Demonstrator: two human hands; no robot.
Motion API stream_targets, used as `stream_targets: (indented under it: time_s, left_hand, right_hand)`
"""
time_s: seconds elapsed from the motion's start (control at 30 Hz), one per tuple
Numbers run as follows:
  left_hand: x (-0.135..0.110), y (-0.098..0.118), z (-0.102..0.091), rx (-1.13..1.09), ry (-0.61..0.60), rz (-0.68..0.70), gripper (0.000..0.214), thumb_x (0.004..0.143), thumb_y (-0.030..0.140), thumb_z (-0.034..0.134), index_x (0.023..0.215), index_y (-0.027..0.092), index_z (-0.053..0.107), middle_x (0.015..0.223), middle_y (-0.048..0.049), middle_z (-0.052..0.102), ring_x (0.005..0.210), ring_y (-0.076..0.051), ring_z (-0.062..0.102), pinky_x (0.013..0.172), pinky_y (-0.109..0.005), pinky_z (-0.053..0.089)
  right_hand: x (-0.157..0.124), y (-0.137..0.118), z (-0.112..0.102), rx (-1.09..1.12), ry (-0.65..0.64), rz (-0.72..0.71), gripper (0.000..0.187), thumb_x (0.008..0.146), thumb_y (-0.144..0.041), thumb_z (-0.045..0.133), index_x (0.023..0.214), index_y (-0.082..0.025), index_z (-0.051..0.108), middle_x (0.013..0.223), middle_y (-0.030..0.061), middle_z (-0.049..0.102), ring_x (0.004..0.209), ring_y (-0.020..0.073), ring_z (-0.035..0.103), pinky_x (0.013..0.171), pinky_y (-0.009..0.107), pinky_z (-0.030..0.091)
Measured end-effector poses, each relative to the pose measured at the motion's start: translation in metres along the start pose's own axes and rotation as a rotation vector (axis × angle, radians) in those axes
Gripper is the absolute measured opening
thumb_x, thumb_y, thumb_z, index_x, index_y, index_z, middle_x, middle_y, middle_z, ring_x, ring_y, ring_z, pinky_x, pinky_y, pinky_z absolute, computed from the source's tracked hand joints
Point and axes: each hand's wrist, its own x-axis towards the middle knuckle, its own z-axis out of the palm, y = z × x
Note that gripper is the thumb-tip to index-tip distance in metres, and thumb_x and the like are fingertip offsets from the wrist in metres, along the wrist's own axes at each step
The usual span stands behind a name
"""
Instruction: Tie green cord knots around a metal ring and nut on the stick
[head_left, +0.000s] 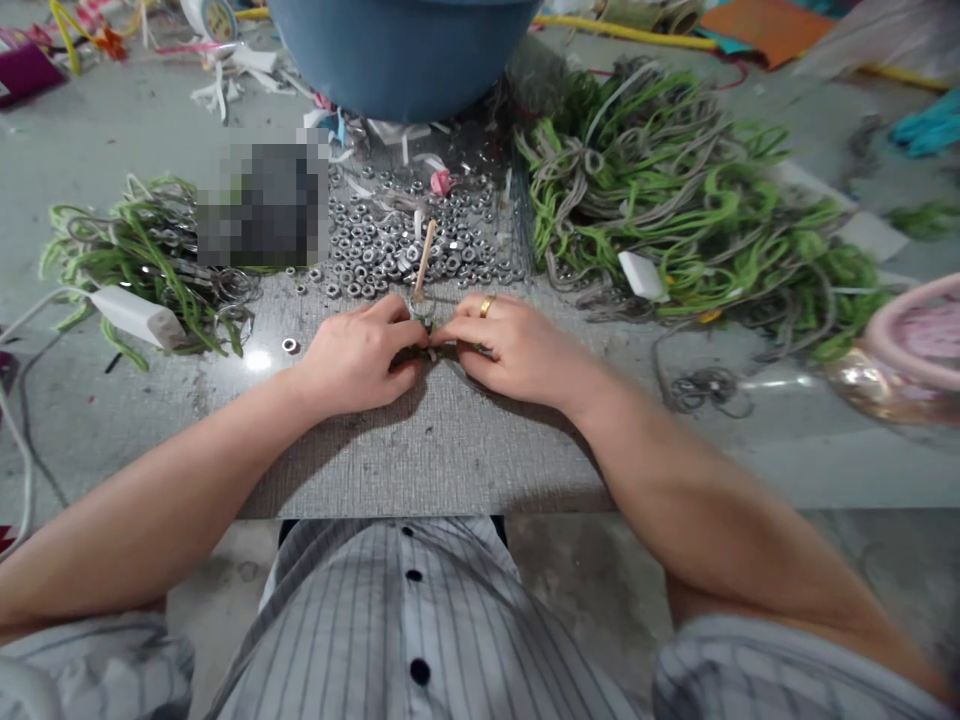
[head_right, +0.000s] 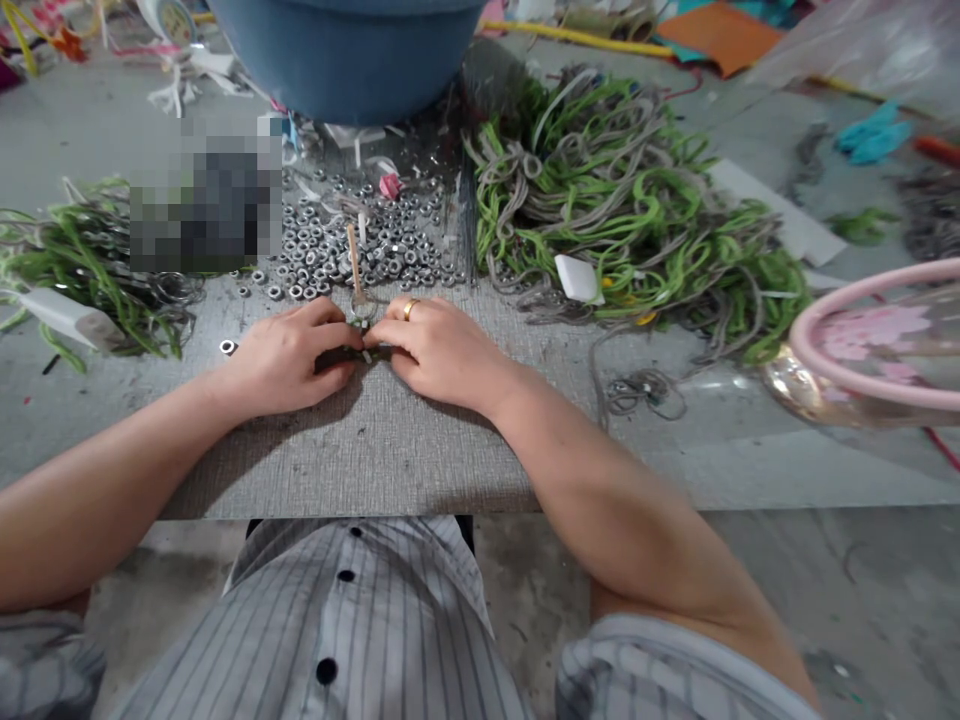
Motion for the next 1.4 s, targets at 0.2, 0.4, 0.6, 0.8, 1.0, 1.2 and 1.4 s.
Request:
stream_targets:
  time_s: [0.2,0.4,0.6,0.8,1.0,1.2,1.4]
  left_hand:
    - [0.0002,0.0018,-0.0011,0.002,-0.014,0.003,0.034,0.083,0.029,0.046,0.104,0.018,0.070,0.102,-0.0090,0.063,0.081,-0.023,0.066,0.067,-0.035,0.051]
    - [0.0005,0.0010,-0.0001,0.012,-0.021,0.001,0.033,0.082,0.027,0.046,0.103,0.017,0.069,0.102,-0.0094,0.063,0.084,-0.024,0.066,0.066,-0.034,0.051]
    - [0.0015,0.0011,-0.0021,-0.001,-0.034,-0.006,0.031,0.082,0.026,0.046,0.101,0.016,0.068,0.101,-0.0094,0.063,0.087,-0.024,0.066,0.070,-0.034,0.052]
    - [0.0016,0.0011,-0.0022,-0.011,-0.031,-0.004,0.030,0.082,0.026,0.046,0.100,0.016,0.068,0.099,-0.0086,0.062,0.086,-0.023,0.065,0.070,-0.035,0.052]
    - [0.0015,0.0023,-0.0031,0.001,-0.036,-0.009,0.030,0.083,0.026,0.046,0.101,0.016,0.067,0.101,-0.0090,0.063,0.088,-0.025,0.066,0.070,-0.035,0.052]
    - [0.0006,0.0021,0.0003,0.025,0.000,-0.009,0.033,0.086,0.035,0.050,0.108,0.019,0.067,0.103,-0.0078,0.064,0.083,-0.023,0.066,0.066,-0.033,0.051]
    - [0.0012,0.0007,0.0043,0.025,0.020,-0.010,0.028,0.088,0.033,0.052,0.105,0.022,0.070,0.102,-0.0068,0.064,0.083,-0.022,0.066,0.066,-0.032,0.050]
  right_hand:
    - [0.0002,0.0009,0.0013,-0.060,-0.041,0.007,0.031,0.081,-0.009,0.046,0.100,-0.017,0.069,0.092,0.0079,0.065,0.085,0.0218,0.059,0.080,0.035,0.042]
    - [0.0001,0.0001,0.0023,-0.086,-0.049,0.036,0.026,0.081,-0.010,0.046,0.094,-0.018,0.067,0.090,0.0073,0.067,0.083,0.0214,0.060,0.078,0.034,0.040]
    - [0.0005,-0.0019,0.0038,-0.045,-0.020,0.008,0.031,0.085,-0.013,0.048,0.109,-0.019,0.066,0.096,0.0072,0.069,0.090,0.0214,0.062,0.080,0.033,0.040]
    - [0.0017,-0.0024,0.0039,-0.098,-0.069,0.021,0.021,0.089,-0.024,0.052,0.101,-0.017,0.068,0.088,0.0078,0.068,0.085,0.0225,0.062,0.076,0.034,0.039]
    - [0.0029,-0.0030,0.0046,-0.094,-0.078,0.052,0.017,0.092,-0.027,0.053,0.089,-0.017,0.066,0.082,0.0066,0.067,0.080,0.0216,0.061,0.075,0.033,0.037]
    - [0.0032,-0.0021,0.0068,-0.038,-0.052,0.061,0.018,0.092,-0.028,0.054,0.088,-0.018,0.068,0.080,0.0052,0.067,0.078,0.0194,0.060,0.076,0.032,0.038]
    - [0.0041,-0.0028,0.0086,-0.025,-0.038,0.085,0.018,0.092,-0.028,0.054,0.086,-0.018,0.068,0.079,0.0050,0.068,0.076,0.0190,0.060,0.076,0.032,0.037]
